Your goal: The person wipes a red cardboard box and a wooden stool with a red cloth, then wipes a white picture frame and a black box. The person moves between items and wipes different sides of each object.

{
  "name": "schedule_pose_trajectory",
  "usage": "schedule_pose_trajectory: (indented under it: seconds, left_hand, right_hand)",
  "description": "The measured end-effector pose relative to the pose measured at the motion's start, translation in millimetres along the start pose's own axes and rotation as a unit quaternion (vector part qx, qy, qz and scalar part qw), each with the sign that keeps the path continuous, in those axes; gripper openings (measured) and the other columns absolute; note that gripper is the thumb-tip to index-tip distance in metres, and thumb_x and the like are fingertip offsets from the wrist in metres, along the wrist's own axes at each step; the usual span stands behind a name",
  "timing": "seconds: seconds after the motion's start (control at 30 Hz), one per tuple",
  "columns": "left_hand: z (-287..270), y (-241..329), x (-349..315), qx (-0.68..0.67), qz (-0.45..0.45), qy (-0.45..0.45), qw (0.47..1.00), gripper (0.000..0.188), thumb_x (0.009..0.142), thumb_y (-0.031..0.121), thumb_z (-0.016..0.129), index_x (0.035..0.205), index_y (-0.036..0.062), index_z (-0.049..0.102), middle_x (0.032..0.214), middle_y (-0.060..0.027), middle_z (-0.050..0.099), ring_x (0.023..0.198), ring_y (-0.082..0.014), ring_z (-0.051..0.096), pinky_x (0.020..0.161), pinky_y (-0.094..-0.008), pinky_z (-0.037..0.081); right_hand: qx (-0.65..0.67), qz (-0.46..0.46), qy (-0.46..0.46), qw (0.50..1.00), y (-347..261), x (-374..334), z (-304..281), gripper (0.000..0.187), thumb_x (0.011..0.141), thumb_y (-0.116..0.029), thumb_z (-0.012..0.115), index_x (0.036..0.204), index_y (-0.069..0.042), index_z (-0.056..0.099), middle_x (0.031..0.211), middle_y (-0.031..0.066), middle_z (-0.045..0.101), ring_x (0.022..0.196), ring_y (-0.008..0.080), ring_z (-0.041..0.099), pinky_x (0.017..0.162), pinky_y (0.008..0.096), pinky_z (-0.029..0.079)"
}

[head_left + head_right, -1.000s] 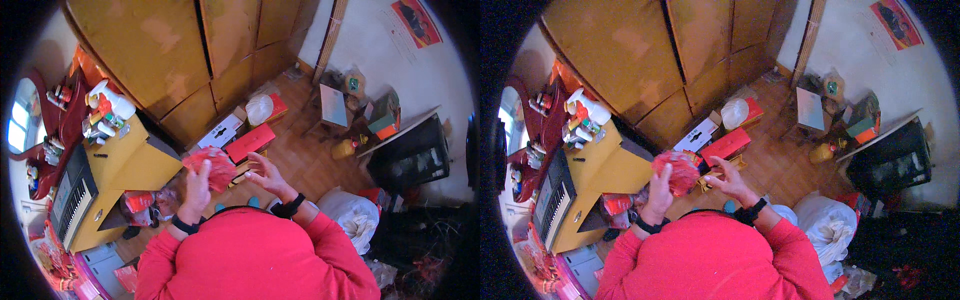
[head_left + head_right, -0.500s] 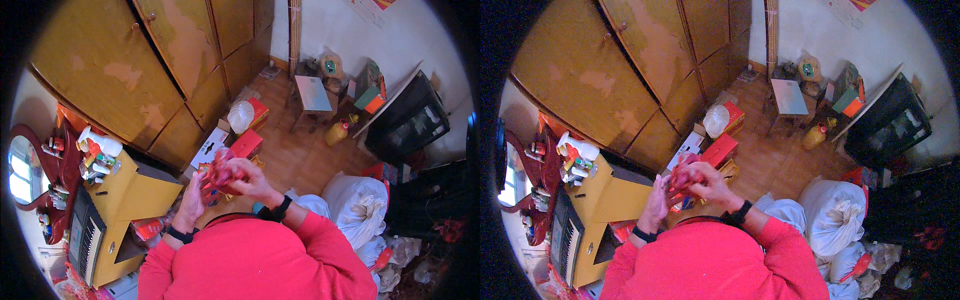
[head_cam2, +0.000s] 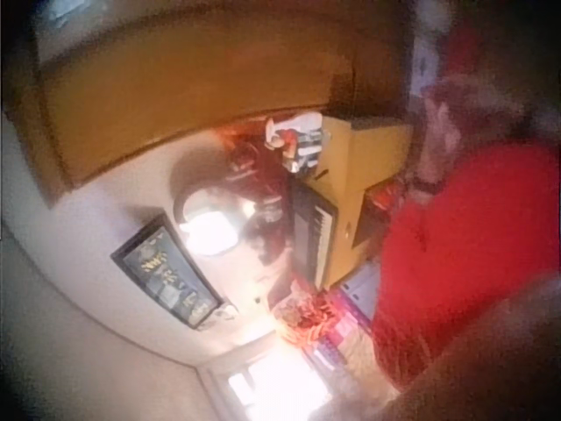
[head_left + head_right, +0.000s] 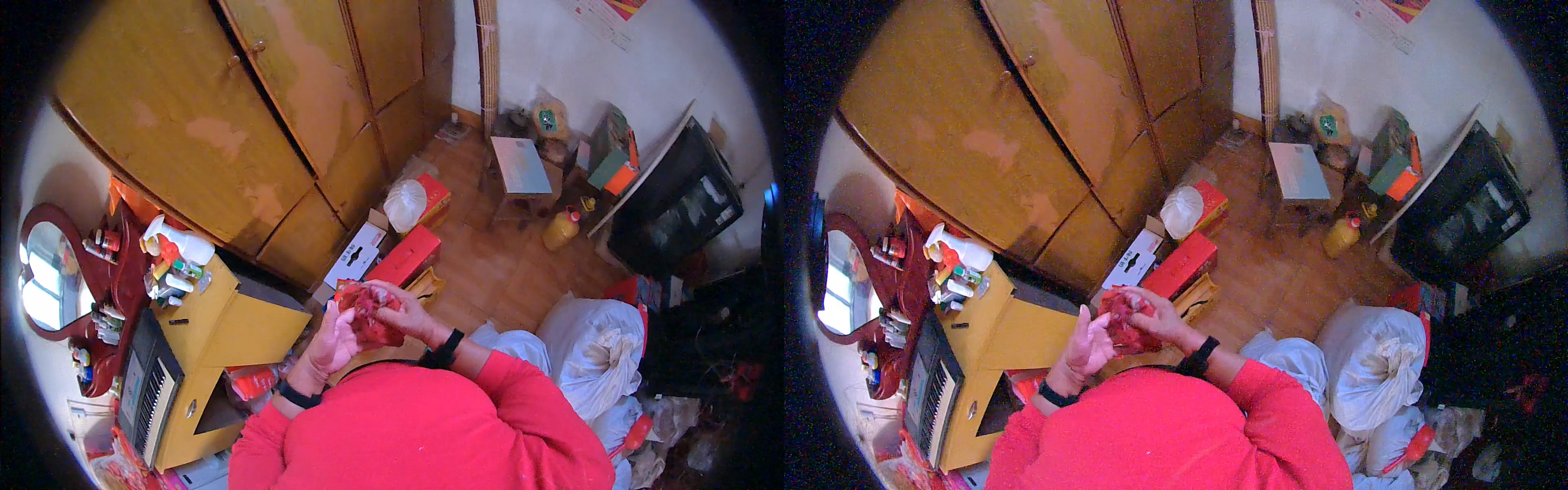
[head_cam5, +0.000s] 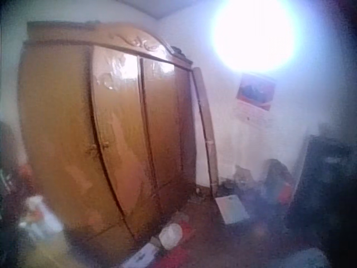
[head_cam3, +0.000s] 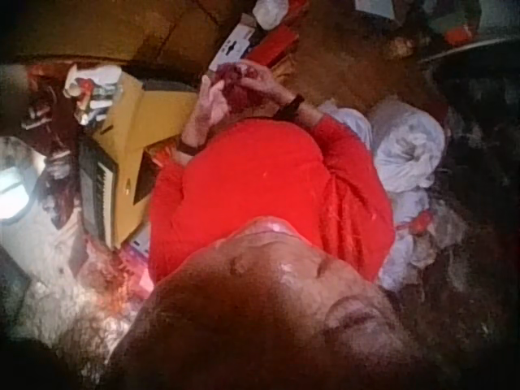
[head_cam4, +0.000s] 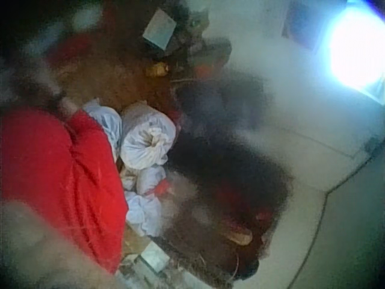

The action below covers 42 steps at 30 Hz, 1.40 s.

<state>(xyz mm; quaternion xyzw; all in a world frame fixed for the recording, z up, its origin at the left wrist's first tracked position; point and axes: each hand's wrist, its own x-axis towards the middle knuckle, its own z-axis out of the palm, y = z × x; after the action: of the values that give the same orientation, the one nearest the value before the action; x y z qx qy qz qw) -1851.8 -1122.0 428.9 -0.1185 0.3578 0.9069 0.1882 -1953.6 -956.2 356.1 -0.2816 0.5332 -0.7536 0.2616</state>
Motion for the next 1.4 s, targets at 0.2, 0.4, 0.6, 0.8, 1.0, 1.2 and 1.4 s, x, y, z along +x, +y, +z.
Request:
schedule_pose_trajectory:
  seconds: [0.2, 0.4, 0.6, 0.8, 1.0, 1.2, 1.4]
  left_hand:
    - [-79, -4, -25, 0.12, 0.026, 0.188, 0.974, 0.059, 0.102, 0.055, 0.045, 0.13, 0.0024, 0.052, 0.123, -0.0165, 0.064, 0.109, -0.0286, 0.066, 0.088, -0.0407, 0.055]
    - [-287, -82, -145, 0.287, -0.1, 0.393, 0.868, 0.028, 0.101, 0.035, 0.053, 0.098, 0.0093, 0.065, 0.099, -0.0116, 0.067, 0.092, -0.0213, 0.067, 0.069, -0.0378, 0.054]
    - [-388, -201, -297, 0.48, -0.252, 0.42, 0.728, 0.026, 0.101, 0.035, 0.054, 0.093, 0.0117, 0.061, 0.088, -0.0055, 0.059, 0.08, -0.017, 0.059, 0.062, -0.0337, 0.047]
    - [-400, -239, -288, 0.668, -0.162, 0.333, 0.646, 0.026, 0.1, 0.036, 0.055, 0.087, 0.0141, 0.058, 0.077, 0.0005, 0.052, 0.068, -0.0126, 0.052, 0.055, -0.0295, 0.041]
    - [-328, -146, -170, -0.046, 0.153, 0.418, 0.894, 0.031, 0.101, 0.041, 0.054, 0.082, 0.0161, 0.055, 0.069, 0.0057, 0.047, 0.057, -0.0089, 0.047, 0.049, -0.0254, 0.036]
    - [-309, -162, -161, 0.104, 0.08, 0.543, 0.83, 0.039, 0.104, 0.044, 0.045, 0.087, 0.0127, 0.061, 0.075, 0.0018, 0.059, 0.065, -0.012, 0.057, 0.054, -0.0286, 0.043]
    - [-404, -335, -299, 0.538, -0.148, 0.536, 0.634, 0.033, 0.1, 0.034, 0.048, 0.095, 0.0089, 0.068, 0.084, -0.0068, 0.069, 0.077, -0.0208, 0.069, 0.059, -0.039, 0.053]
  right_hand:
    - [0.19, 0.07, 0.165, 0.965, 6, -16, -53, 0.038, 0.094, -0.005, 0.059, 0.132, -0.004, 0.056, 0.121, 0.0031, 0.063, 0.108, 0.0138, 0.061, 0.097, 0.03, 0.05]
    - [0.129, 0.095, 0.358, 0.92, 39, -72, -133, 0.035, 0.093, -0.007, 0.062, 0.127, -0.004, 0.059, 0.116, 0.0044, 0.066, 0.104, 0.0166, 0.064, 0.089, 0.0311, 0.055]
    - [0.082, 0.136, 0.526, 0.835, 89, -196, -188, 0.027, 0.092, -0.008, 0.062, 0.119, -0.004, 0.064, 0.109, 0.0042, 0.067, 0.098, 0.0192, 0.066, 0.087, 0.0321, 0.054]
    - [0.117, 0.21, 0.515, 0.822, 106, -235, -188, 0.023, 0.095, -0.023, 0.056, 0.115, -0.011, 0.056, 0.104, 0.009, 0.066, 0.086, 0.0265, 0.068, 0.07, 0.0405, 0.059]
    - [0.116, 0.216, 0.438, 0.865, 79, -152, -158, 0.036, 0.097, -0.028, 0.056, 0.129, -0.011, 0.053, 0.116, 0.0117, 0.064, 0.093, 0.0297, 0.067, 0.07, 0.0436, 0.059]
    - [0.001, 0.19, 0.279, 0.941, 22, -79, -103, 0.038, 0.101, -0.033, 0.049, 0.127, -0.006, 0.056, 0.12, 0.0105, 0.063, 0.105, 0.026, 0.064, 0.085, 0.0417, 0.056]
    - [0.082, 0.215, 0.225, 0.947, -6, -33, -68, 0.037, 0.102, -0.035, 0.049, 0.124, -0.007, 0.058, 0.119, 0.0098, 0.064, 0.105, 0.0241, 0.063, 0.088, 0.0394, 0.052]
